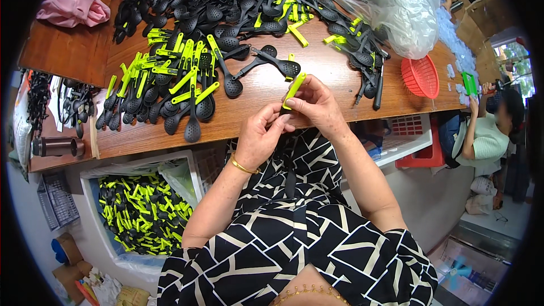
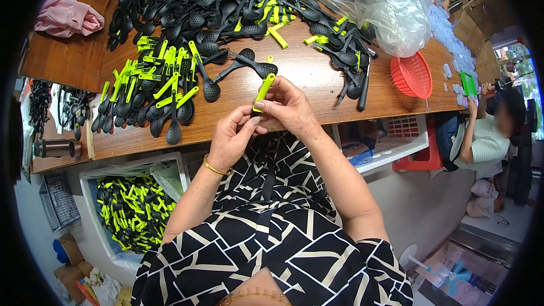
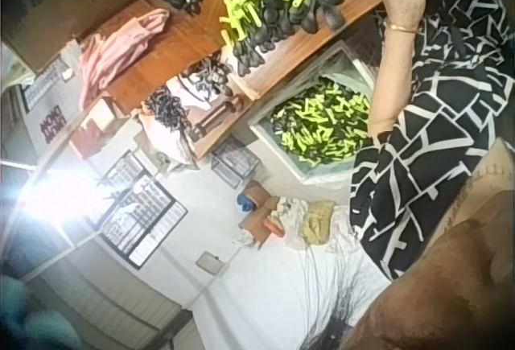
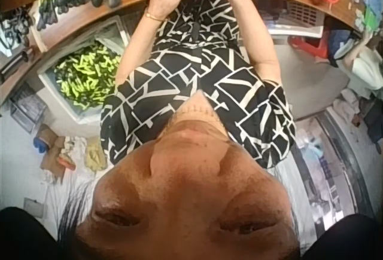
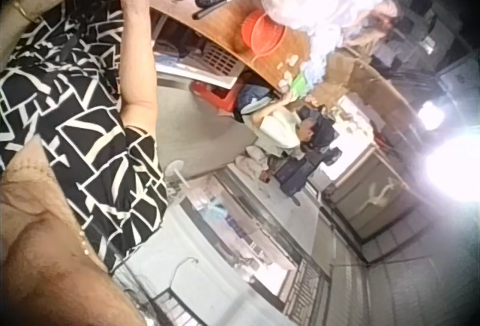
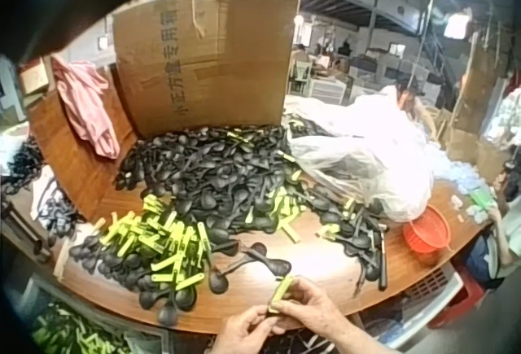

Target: The person assembles black slotted spoons with neon green handles by inserting the handle into the spoon head and tapping it with a hammer. They repeatedly pick up spoon heads and handles from a pile, align them, and secure them on a wooden workbench.

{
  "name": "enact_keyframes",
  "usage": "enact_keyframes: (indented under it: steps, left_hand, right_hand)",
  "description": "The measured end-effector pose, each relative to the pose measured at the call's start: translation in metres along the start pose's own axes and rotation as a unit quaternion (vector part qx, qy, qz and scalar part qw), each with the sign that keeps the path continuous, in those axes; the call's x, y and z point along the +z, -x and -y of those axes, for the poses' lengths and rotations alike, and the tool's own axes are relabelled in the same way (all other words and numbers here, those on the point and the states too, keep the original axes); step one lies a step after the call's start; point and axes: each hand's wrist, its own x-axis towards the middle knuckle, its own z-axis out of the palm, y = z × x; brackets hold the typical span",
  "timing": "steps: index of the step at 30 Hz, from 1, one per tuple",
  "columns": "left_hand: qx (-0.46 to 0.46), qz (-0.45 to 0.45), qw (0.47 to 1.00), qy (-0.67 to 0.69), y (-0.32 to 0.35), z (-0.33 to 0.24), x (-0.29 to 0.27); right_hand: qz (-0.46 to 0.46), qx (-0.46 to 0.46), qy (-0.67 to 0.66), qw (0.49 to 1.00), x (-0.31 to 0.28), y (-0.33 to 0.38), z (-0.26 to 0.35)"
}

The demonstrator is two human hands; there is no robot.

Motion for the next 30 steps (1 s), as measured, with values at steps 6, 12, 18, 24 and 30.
enact_keyframes:
  steps: [6,12,18,24,30]
  left_hand:
    - [-0.143,0.165,0.931,0.293,0.012,-0.026,-0.021]
    - [-0.151,0.195,0.918,0.309,0.019,-0.001,-0.033]
    - [-0.111,-0.080,0.971,0.196,-0.010,0.031,-0.037]
    - [-0.122,-0.101,0.965,0.210,-0.025,0.015,-0.031]
    - [-0.110,-0.099,0.968,0.202,-0.022,0.020,-0.032]
  right_hand:
    - [0.070,-0.019,-0.009,0.997,0.010,0.016,0.022]
    - [0.260,-0.001,0.056,0.964,0.000,0.004,0.032]
    - [-0.003,-0.082,0.363,0.928,-0.036,-0.068,0.034]
    - [-0.126,-0.244,0.690,0.670,-0.099,-0.161,0.011]
    - [-0.106,-0.181,0.768,0.605,-0.091,-0.161,0.027]
